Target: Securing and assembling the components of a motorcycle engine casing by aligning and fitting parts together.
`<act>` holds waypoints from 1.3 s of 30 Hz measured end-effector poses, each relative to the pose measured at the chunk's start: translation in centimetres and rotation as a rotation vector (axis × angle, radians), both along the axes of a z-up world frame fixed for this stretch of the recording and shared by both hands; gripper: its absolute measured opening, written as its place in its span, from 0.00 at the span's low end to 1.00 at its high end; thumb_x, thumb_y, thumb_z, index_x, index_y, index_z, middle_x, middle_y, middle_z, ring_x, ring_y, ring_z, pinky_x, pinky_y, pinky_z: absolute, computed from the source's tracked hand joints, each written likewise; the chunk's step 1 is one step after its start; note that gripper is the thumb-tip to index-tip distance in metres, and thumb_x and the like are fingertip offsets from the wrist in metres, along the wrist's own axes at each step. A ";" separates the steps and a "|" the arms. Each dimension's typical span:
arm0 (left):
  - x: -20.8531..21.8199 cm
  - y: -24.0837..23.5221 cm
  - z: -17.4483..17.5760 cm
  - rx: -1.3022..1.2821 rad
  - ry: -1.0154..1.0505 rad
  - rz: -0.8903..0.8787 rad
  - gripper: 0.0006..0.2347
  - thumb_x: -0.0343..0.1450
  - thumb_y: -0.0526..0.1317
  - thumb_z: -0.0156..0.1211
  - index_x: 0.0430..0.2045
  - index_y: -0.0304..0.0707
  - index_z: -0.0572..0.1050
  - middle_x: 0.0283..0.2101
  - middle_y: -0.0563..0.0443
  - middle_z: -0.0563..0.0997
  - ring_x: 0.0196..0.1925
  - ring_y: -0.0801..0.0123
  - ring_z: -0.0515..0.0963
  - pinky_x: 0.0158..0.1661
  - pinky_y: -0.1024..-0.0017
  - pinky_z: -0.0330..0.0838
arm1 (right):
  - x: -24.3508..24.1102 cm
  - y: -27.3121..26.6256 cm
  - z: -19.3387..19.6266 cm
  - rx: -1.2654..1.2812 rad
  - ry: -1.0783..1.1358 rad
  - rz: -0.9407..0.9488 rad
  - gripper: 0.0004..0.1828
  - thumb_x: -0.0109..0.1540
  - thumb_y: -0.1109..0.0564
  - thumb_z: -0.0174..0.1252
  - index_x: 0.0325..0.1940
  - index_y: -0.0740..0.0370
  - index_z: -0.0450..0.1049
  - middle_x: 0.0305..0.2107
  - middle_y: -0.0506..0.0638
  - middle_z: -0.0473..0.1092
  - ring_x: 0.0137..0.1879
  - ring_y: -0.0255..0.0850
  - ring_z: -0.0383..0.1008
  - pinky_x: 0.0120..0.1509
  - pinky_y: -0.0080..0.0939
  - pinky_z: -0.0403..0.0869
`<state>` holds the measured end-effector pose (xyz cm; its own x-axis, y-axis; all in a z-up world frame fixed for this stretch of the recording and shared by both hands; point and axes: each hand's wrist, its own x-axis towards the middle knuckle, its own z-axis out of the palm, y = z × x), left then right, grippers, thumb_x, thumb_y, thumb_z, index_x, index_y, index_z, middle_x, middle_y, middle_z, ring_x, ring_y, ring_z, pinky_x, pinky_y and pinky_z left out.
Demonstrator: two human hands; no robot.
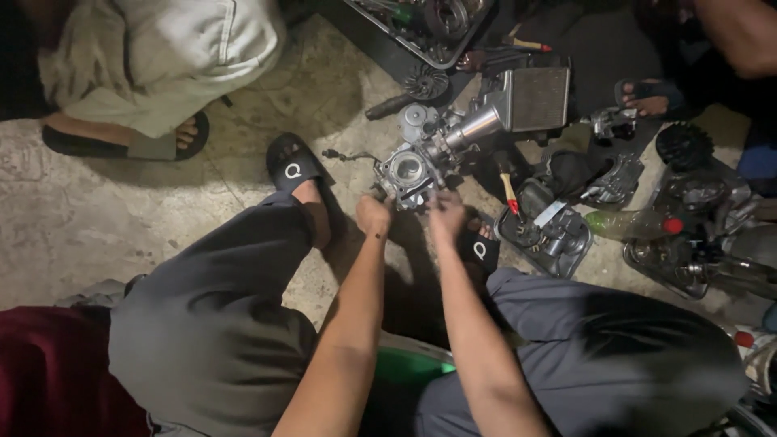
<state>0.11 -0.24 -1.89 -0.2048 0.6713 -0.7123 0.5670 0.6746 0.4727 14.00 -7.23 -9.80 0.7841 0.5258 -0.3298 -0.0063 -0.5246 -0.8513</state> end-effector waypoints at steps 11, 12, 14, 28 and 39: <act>-0.3 -1.3 1.2 0.036 -0.091 0.092 0.15 0.75 0.42 0.58 0.51 0.32 0.80 0.48 0.36 0.85 0.56 0.50 0.83 0.54 0.54 0.75 | 4.2 0.2 -5.5 0.159 0.354 -0.517 0.07 0.60 0.58 0.62 0.41 0.60 0.79 0.26 0.58 0.78 0.28 0.45 0.80 0.31 0.42 0.81; -0.2 -1.6 1.7 0.059 -0.102 0.172 0.17 0.77 0.44 0.53 0.53 0.30 0.78 0.50 0.34 0.84 0.58 0.48 0.82 0.56 0.53 0.74 | 4.8 0.3 -6.0 0.172 0.539 -0.599 0.08 0.62 0.55 0.60 0.44 0.58 0.76 0.27 0.53 0.77 0.30 0.43 0.79 0.37 0.40 0.82; 0.3 -1.6 4.1 0.082 -0.081 0.196 0.17 0.77 0.44 0.52 0.53 0.28 0.78 0.51 0.32 0.84 0.58 0.47 0.81 0.58 0.52 0.73 | 6.2 0.3 -7.5 0.132 0.574 -0.619 0.08 0.63 0.52 0.58 0.44 0.56 0.75 0.26 0.52 0.77 0.29 0.43 0.80 0.34 0.42 0.82; -0.1 1.0 -8.3 0.081 -0.177 0.505 0.22 0.78 0.49 0.49 0.62 0.29 0.70 0.60 0.30 0.76 0.66 0.44 0.74 0.64 0.47 0.67 | 8.2 7.0 1.4 -0.224 -0.068 -0.261 0.38 0.50 0.30 0.77 0.59 0.45 0.78 0.51 0.50 0.78 0.62 0.45 0.77 0.65 0.46 0.72; 2.0 3.2 -2.0 -0.099 -0.578 0.644 0.34 0.76 0.65 0.44 0.71 0.41 0.61 0.75 0.40 0.60 0.79 0.50 0.52 0.76 0.48 0.42 | 11.2 10.7 4.6 -0.186 0.254 -0.169 0.53 0.50 0.28 0.79 0.67 0.62 0.69 0.60 0.62 0.71 0.66 0.56 0.73 0.67 0.55 0.74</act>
